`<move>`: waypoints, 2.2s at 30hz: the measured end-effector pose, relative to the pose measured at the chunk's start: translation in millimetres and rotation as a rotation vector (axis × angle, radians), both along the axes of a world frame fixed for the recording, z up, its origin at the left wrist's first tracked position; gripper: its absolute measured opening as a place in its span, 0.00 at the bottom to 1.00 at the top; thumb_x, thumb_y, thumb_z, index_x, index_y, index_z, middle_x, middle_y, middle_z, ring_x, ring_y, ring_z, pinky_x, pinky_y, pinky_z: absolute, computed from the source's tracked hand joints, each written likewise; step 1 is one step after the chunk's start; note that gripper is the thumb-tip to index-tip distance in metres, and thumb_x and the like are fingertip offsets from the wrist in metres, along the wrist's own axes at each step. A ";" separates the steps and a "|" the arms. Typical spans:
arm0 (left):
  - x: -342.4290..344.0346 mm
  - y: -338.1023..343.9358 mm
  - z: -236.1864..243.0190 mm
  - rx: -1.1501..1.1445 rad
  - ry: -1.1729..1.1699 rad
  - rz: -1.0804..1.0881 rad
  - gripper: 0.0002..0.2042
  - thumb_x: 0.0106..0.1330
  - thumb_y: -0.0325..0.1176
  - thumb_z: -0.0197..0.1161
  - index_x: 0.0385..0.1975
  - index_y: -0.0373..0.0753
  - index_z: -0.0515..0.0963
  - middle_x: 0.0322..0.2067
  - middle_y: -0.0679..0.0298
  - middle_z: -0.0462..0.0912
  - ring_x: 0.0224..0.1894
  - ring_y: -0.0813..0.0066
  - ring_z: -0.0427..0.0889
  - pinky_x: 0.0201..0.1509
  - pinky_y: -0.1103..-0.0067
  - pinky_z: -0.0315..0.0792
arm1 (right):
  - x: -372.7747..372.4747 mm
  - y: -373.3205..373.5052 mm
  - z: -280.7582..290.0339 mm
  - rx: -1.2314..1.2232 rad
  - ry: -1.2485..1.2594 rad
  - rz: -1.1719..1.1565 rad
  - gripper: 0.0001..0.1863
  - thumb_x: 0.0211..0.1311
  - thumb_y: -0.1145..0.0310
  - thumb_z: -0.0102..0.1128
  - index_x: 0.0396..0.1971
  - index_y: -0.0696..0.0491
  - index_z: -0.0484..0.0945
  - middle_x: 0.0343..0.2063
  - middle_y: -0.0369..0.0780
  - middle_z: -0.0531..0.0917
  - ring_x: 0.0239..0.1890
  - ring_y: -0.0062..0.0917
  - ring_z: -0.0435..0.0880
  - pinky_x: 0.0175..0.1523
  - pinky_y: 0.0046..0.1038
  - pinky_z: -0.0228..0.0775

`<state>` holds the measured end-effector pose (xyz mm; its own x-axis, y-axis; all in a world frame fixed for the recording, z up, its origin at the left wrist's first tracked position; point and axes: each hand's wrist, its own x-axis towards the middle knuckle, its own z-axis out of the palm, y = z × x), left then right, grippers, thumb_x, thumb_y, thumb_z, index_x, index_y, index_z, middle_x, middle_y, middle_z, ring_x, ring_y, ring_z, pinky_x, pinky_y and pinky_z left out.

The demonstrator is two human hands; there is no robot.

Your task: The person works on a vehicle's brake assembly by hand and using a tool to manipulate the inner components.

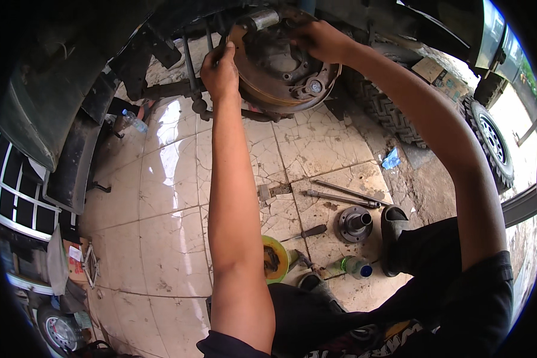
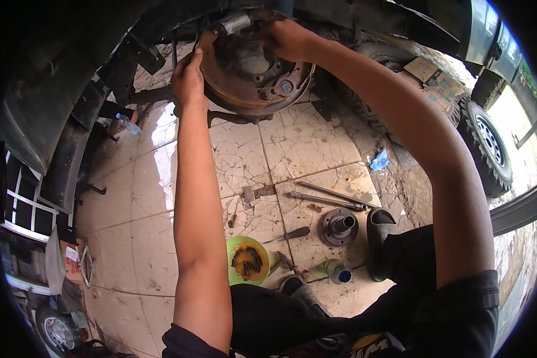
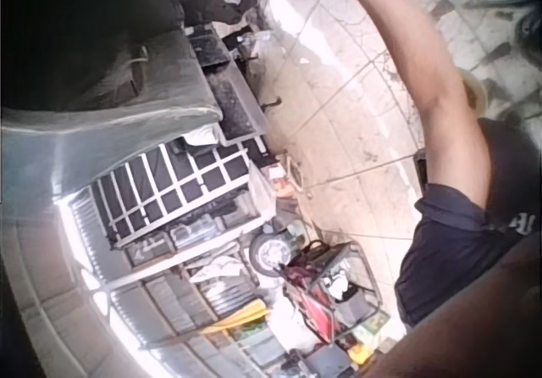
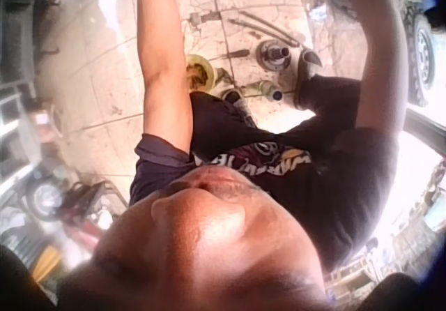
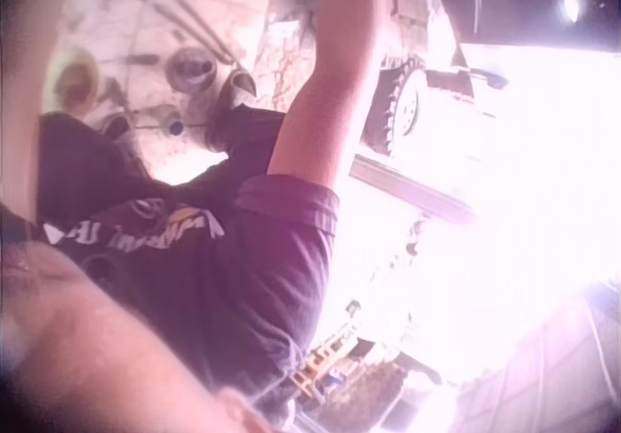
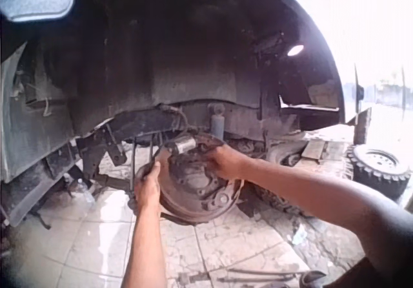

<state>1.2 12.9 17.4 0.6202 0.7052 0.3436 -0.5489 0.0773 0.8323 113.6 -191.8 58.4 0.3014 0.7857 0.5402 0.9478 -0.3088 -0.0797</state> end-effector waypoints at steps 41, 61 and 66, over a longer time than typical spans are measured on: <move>-31.2 -35.4 -16.8 0.154 0.276 0.156 0.29 0.76 0.52 0.38 0.61 0.32 0.64 0.57 0.57 0.73 0.59 0.71 0.71 0.64 0.76 0.63 | -15.9 20.3 -17.5 0.334 0.247 0.225 0.21 0.57 0.80 0.53 0.51 0.52 0.79 0.38 0.51 0.82 0.37 0.47 0.82 0.42 0.42 0.75; -40.3 -3.8 -5.6 0.309 0.523 0.316 0.21 0.74 0.46 0.49 0.28 0.35 0.78 0.21 0.72 0.72 0.22 0.84 0.64 0.25 0.82 0.59 | -24.7 51.2 -32.5 0.256 0.150 0.216 0.28 0.51 0.78 0.51 0.56 0.48 0.76 0.44 0.49 0.79 0.35 0.44 0.84 0.43 0.40 0.79; -37.9 -14.6 -11.6 0.210 0.459 0.254 0.23 0.74 0.49 0.49 0.36 0.32 0.79 0.28 0.68 0.79 0.28 0.84 0.72 0.34 0.84 0.67 | -27.3 37.4 -36.3 0.137 0.116 0.267 0.28 0.51 0.78 0.53 0.55 0.46 0.77 0.43 0.48 0.79 0.35 0.44 0.84 0.42 0.39 0.79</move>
<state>-36.7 -1.7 5.8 0.5588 0.7974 0.2276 -0.1070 -0.2028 0.9734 86.2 -154.4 22.1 0.1599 0.7679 0.6203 0.9761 -0.0291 -0.2155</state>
